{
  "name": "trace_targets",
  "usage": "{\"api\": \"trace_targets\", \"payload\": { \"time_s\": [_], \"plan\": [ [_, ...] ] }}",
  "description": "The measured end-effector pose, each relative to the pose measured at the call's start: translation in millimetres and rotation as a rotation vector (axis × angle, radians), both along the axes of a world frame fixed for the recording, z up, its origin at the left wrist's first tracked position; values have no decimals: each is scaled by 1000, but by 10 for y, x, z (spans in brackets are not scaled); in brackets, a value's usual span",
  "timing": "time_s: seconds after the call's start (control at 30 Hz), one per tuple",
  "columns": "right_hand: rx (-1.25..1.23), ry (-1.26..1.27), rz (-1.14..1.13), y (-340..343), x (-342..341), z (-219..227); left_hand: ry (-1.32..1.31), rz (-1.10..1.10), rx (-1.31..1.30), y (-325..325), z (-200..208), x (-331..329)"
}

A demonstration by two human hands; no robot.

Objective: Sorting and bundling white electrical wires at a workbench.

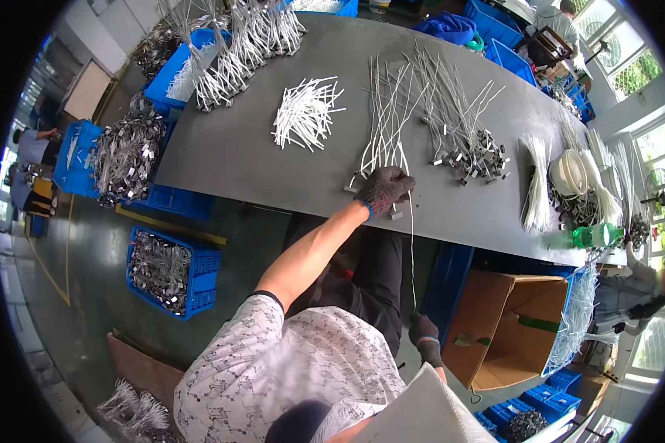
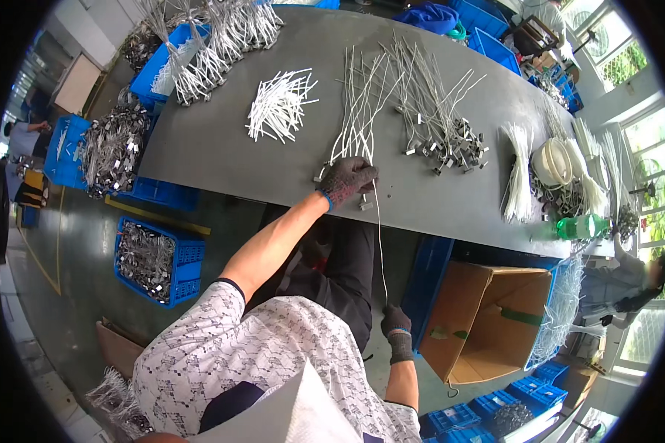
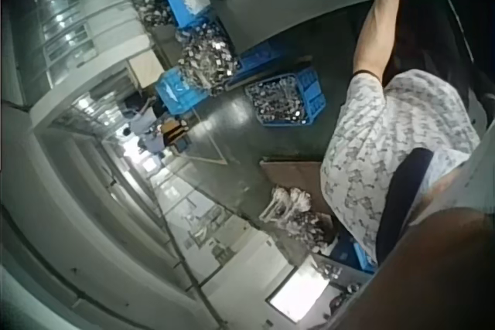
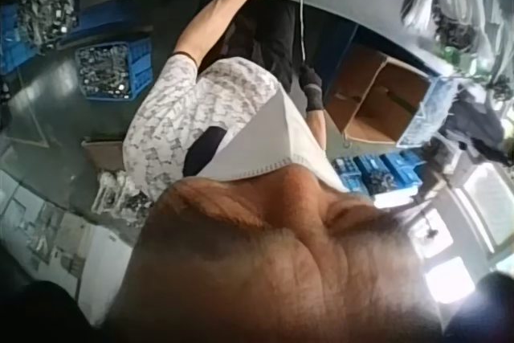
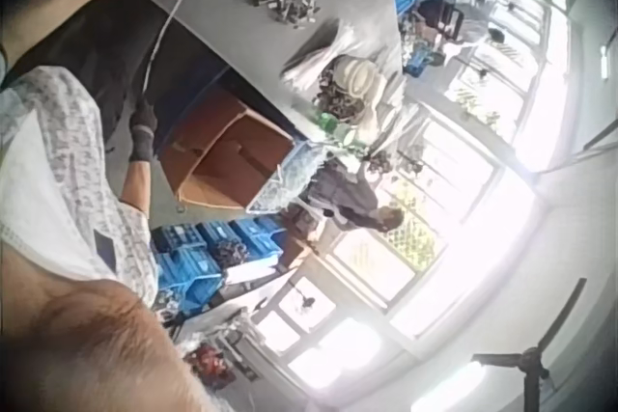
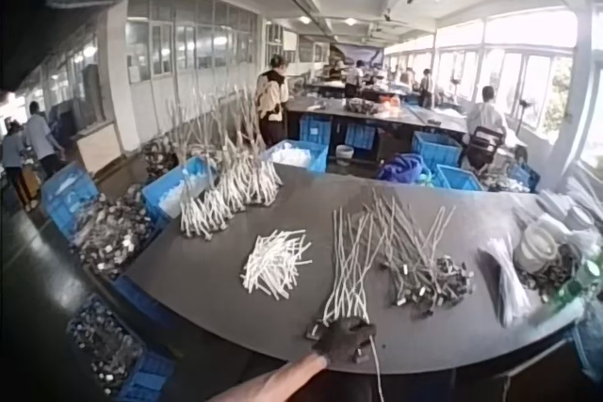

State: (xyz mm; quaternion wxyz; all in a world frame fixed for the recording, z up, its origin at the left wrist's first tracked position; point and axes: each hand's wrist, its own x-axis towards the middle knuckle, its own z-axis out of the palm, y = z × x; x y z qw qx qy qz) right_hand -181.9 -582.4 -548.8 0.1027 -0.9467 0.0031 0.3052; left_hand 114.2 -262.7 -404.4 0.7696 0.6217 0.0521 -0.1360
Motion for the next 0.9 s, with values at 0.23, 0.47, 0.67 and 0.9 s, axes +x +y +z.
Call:
{"api": "trace_targets", "payload": {
  "time_s": [0.23, 0.47, 0.67, 0.9],
  "plan": [
    [779, -452, -237, 673, 986, 528, 53, 40, -150, -470, -62, -381],
    [1098, -684, -452, 1377, 1563, 1361, -17, -225, 136, -310, -47, -698],
    [1099, -631, -512, 1379, 1645, 1129, -196, -55, -9, -377, -33, -879],
    [738, -767, -140, 1431, 1887, 1017, -547, 17, 413, -329, -158, -846]
  ]
}}
